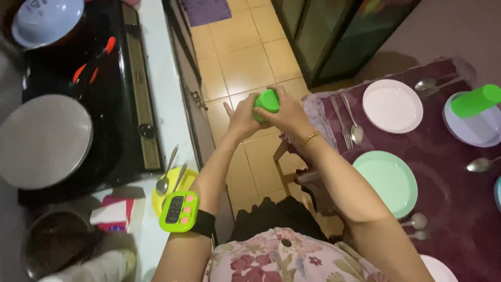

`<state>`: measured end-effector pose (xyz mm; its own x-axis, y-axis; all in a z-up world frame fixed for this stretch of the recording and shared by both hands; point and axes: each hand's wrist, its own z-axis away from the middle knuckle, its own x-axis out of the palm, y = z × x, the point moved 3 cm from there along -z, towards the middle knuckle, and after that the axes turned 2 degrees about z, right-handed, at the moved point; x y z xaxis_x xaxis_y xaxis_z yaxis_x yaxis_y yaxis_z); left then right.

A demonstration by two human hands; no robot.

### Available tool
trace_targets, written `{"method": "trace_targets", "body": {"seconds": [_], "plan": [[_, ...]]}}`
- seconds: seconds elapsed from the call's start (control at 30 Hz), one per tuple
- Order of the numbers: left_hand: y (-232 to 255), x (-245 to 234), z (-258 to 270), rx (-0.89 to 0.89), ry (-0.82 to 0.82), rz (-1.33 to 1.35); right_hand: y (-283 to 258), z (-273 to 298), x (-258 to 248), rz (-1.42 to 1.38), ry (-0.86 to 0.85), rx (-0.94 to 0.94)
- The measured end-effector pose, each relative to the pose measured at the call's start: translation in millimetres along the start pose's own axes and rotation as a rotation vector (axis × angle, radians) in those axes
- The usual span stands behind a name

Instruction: The person stacks and unstacks plastic cups, moving them from a kitchen counter to plates on a dining table and then back again.

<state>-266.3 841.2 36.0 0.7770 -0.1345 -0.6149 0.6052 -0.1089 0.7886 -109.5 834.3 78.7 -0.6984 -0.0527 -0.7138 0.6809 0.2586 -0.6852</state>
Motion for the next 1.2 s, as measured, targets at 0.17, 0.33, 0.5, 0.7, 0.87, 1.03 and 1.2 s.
{"method": "trace_targets", "body": {"seconds": [0.17, 0.33, 0.5, 0.7, 0.87, 1.03, 1.2], "plan": [[-16.2, -4.1, -64.6, 0.038, 0.019, 0.043, 11.7, -70.6, 5.7, 0.245, -0.107, 0.102], [-45.3, -3.2, -145.1, 0.014, -0.023, 0.036, 46.6, -149.8, 9.1, 0.199, -0.200, -0.143], [-42.9, -13.0, -228.3, -0.062, -0.205, 0.061, 68.3, -229.0, -6.1, 0.170, -0.260, -0.156], [-59.2, -8.3, -315.6, 0.038, -0.134, 0.062, 98.0, -293.4, -6.6, 0.216, -0.150, 0.152], [-66.3, 6.4, -399.9, 0.099, -0.271, 0.075, 133.2, -345.3, -9.6, 0.254, -0.067, 0.020], [-59.0, -0.5, -480.1, 0.246, -0.339, 0.047, 137.3, -401.3, -32.2, 0.375, -0.042, 0.249], [-47.1, 5.3, -530.8, 0.353, -0.458, 0.028, 156.9, -426.8, -49.7, 0.217, 0.039, 0.709]]}}
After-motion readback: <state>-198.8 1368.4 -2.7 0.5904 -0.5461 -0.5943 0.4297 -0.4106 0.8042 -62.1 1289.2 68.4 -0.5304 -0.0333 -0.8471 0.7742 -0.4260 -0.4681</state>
